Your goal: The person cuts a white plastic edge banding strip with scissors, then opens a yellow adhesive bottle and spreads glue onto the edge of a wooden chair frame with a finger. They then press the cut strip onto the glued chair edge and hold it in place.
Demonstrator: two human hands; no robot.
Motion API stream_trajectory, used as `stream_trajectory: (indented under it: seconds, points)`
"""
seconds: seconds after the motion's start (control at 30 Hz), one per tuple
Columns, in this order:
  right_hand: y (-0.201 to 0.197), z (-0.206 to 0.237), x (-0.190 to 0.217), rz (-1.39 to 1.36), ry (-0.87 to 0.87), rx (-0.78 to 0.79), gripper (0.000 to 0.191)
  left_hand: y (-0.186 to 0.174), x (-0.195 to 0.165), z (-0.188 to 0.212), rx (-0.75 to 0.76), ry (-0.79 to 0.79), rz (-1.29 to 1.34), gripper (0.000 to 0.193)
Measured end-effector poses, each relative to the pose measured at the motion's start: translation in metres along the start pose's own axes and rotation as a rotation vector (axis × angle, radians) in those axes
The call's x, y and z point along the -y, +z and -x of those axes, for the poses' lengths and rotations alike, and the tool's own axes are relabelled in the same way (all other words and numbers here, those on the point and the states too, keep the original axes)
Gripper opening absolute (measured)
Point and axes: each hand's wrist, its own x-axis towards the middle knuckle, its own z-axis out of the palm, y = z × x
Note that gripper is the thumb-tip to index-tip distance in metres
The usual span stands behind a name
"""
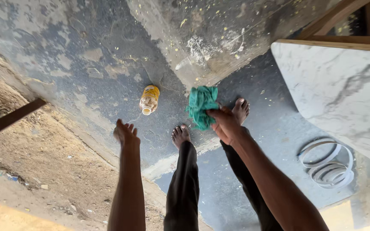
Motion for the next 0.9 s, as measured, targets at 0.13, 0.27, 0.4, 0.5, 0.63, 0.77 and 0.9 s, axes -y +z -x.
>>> stream_trajectory:
  seconds: [0.13,0.27,0.4,0.5,0.63,0.77,0.9]
  points:
    - [0.013,0.168,0.007,0.703,-0.087,0.163,0.051,-0.021,0.03,0.203,0.672,0.281,-0.124,0.068]
    - [0.062,0.323,0.02,1.652,-0.477,-0.174,0.036,-0.009,0.064,0.368,0.829,0.341,-0.148,0.067]
    - [0.062,0.468,0.031,1.739,-0.745,-0.4,0.027,-0.035,0.066,0.467,0.792,0.175,-0.407,0.061]
    - [0.053,0.529,0.032,1.629,-1.14,-0.508,0.028,-0.049,0.073,0.524,0.935,-0.098,-0.255,0.053]
    - [0.035,0.585,0.018,1.042,-1.68,-0.77,0.047,-0.033,0.137,0.581,1.078,-0.09,-0.283,0.037]
    - [-0.018,0.679,0.007,0.914,-1.618,-0.84,0.03,-0.019,0.171,0.644,1.148,-0.074,-0.112,0.04]
    - [-0.093,0.771,0.019,1.15,-1.472,-0.919,0.069,-0.044,0.165,0.737,1.312,0.047,-0.054,0.058]
